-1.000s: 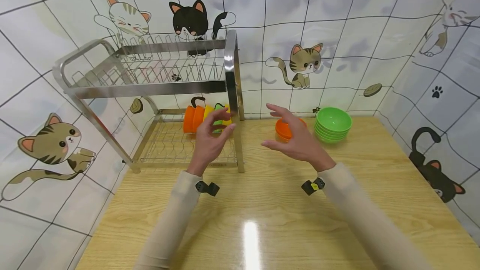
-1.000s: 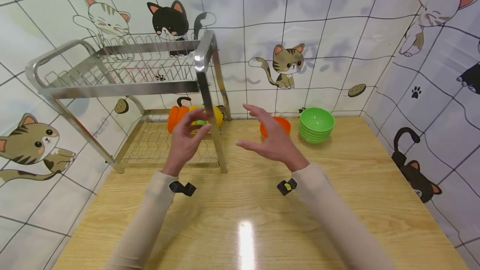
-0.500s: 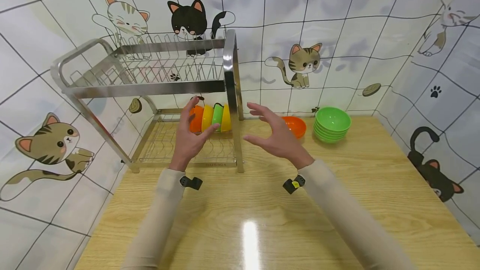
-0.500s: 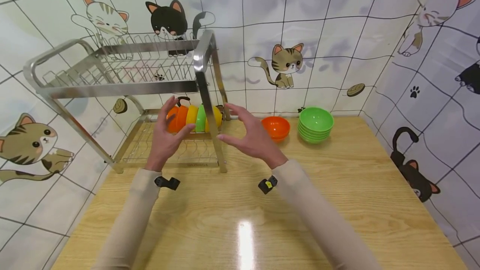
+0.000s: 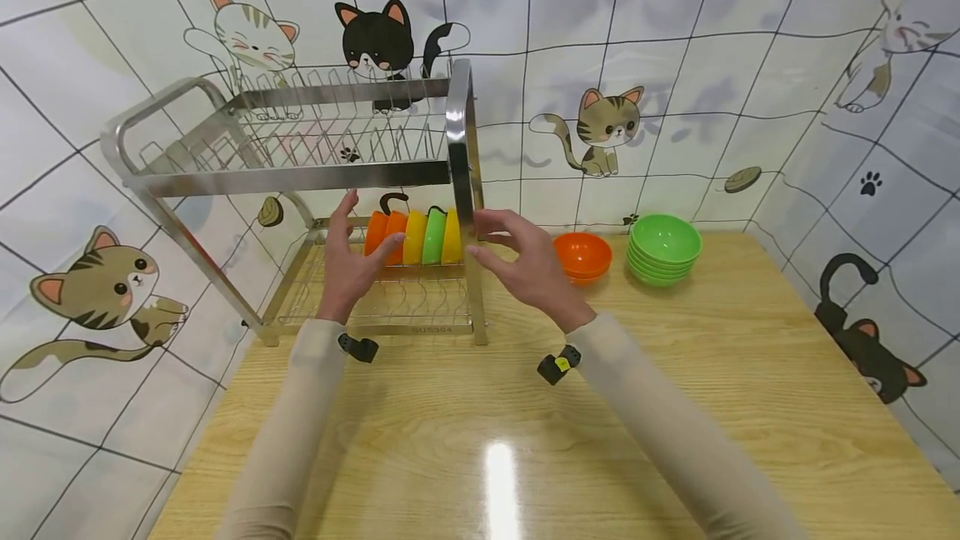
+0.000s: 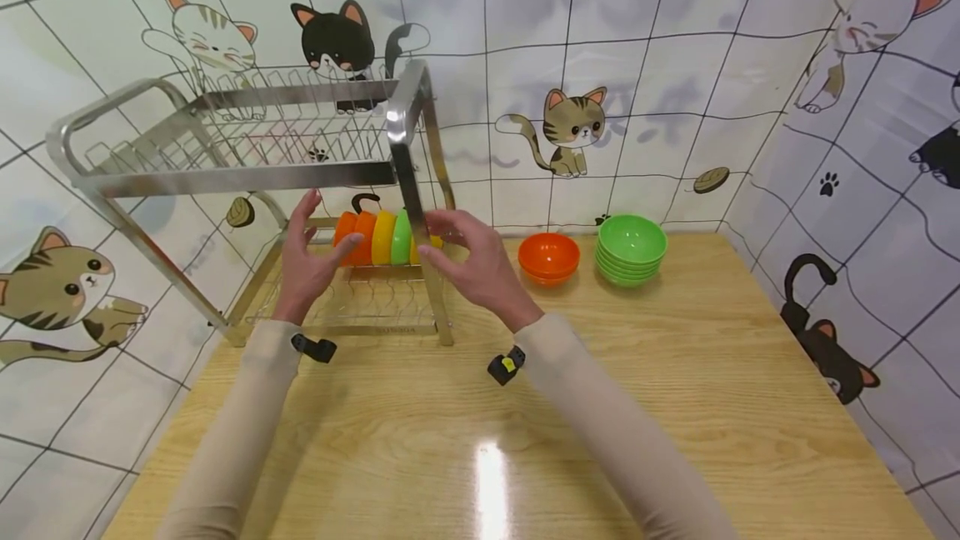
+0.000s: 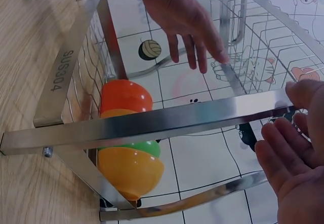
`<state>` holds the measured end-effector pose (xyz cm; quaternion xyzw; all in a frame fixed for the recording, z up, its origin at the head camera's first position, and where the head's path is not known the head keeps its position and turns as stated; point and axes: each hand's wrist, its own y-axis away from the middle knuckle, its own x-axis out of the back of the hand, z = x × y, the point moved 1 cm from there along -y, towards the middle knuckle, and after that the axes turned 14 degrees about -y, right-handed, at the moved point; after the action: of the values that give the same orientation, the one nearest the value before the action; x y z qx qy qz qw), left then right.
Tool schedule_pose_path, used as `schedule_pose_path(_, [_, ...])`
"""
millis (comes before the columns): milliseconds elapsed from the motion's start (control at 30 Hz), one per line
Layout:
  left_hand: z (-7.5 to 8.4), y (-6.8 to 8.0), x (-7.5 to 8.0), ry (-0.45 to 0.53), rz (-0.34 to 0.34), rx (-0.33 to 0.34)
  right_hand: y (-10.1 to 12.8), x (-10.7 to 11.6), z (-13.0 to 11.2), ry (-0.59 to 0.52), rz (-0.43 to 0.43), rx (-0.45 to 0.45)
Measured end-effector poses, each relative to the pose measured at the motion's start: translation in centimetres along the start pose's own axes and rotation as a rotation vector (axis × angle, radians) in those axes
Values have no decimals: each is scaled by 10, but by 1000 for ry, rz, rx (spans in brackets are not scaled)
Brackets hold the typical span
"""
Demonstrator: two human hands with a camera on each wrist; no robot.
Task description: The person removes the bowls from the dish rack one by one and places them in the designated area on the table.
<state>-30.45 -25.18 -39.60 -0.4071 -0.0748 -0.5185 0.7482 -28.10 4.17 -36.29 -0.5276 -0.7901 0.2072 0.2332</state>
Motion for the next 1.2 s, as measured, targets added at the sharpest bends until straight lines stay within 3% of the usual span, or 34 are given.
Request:
schedule_pose_path(133, [-15,-7,1,-22,-10,51,-1,-5,0,25,54,24])
schedule_pose_path(367, [-36,-21,2,32,-60,158,-1,-9,-1,56,93,-2])
schedule_pose_path(533, [-53,-30,1,36,-131,238,-1,-10,1,52,91,-25])
schedule_pose_path(900, [-83,-40,-7,-85,-295,414,1,-11,-2,54,102,-48])
schedule_pose_path(1067, [-89,-44,-10,-103,-332,447,1,-12,-3,59,104,-49])
schedule_pose_path(1200, [-87,-46,-14,-102,-311,465,1,-12,-4,63,107,-51])
